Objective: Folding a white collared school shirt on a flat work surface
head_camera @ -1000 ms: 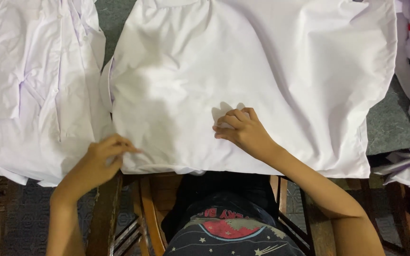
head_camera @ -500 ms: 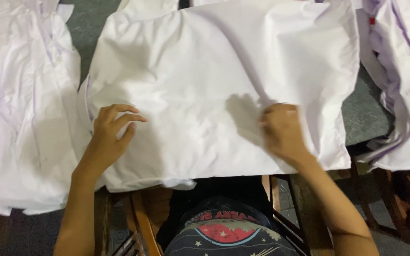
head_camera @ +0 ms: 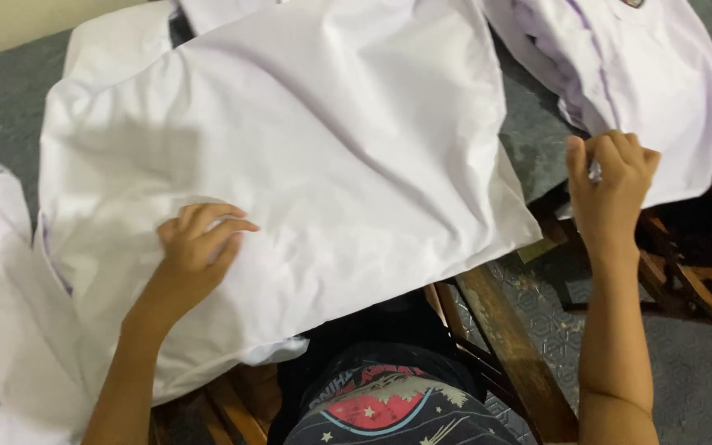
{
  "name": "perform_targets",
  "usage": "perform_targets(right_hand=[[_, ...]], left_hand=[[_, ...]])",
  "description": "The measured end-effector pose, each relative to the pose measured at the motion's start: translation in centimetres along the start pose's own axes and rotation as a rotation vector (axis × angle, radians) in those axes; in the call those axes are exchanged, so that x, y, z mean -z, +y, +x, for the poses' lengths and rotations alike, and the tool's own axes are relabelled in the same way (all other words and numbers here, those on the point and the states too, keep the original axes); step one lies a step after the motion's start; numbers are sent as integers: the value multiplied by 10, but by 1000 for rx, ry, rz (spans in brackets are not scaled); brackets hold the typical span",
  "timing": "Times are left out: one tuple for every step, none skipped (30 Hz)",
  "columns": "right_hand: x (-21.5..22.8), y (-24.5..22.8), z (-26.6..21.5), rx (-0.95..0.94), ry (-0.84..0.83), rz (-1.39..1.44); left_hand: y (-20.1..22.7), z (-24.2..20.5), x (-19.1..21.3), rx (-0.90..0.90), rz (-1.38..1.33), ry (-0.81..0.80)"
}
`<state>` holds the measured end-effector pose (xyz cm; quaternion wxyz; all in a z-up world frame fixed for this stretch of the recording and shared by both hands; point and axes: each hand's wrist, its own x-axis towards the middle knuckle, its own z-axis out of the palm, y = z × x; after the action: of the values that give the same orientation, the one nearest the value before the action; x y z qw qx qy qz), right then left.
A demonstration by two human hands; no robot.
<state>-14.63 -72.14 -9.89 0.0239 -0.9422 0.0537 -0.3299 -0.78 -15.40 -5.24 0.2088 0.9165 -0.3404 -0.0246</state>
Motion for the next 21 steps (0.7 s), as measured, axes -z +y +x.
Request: perform_targets(right_hand=[[0, 0, -1, -8, -16, -1], [14, -21, 11, -16, -14, -11], [27, -42, 23, -71, -96, 107], [40, -64, 35, -125, -178, 229], [33, -60, 27, -132, -175, 224], [25, -57, 20, -146, -172, 227], [16, -54, 13, -159, -168, 231], [25, -67, 15, -163, -166, 229], [33, -81, 16, -258, -275, 306], [42, -94, 17, -355, -386, 383], [36, -92, 8, -361, -386, 380], [31, -89, -1, -407, -444, 419], [25, -86, -10, -453, -503, 460], [27, -84, -11, -458, -504, 458], [28, -83, -12, -541, -526, 506], [30, -81, -13, -623, -546, 554], [28, -71, -20, -627, -545, 553], [25, -62, -27, -703, -523, 597], [23, -53, -34, -779, -499, 640], [20, -48, -38, -776, -502, 644], [16, -43, -42, -803, -524, 691]], left_hand=[[9, 11, -1, -35, -38, -56], [10, 24, -15, -47, -41, -59], [11, 37, -29, -154, -91, -116], [12, 49, -43, -258, -140, -173], [22, 57, -59, -266, -141, -176], [32, 66, -74, -366, -20, -135], [41, 74, -89, -465, 101, -92], [51, 81, -97, -469, 101, -93], [61, 88, -105, -544, 141, -80], [71, 94, -114, -620, 180, -69], [76, 103, -117, -625, 177, -72], [81, 112, -122, -655, 160, -104], [86, 121, -126, -685, 143, -136], [87, 126, -125, -688, 140, -140], [87, 131, -125, -683, 130, -174], [88, 137, -123, -678, 121, -206], [87, 135, -124, -681, 120, -208], [85, 134, -125, -683, 128, -192], [83, 132, -125, -684, 135, -176], [83, 132, -125, -679, 137, -176], [82, 132, -125, -682, 141, -179]])
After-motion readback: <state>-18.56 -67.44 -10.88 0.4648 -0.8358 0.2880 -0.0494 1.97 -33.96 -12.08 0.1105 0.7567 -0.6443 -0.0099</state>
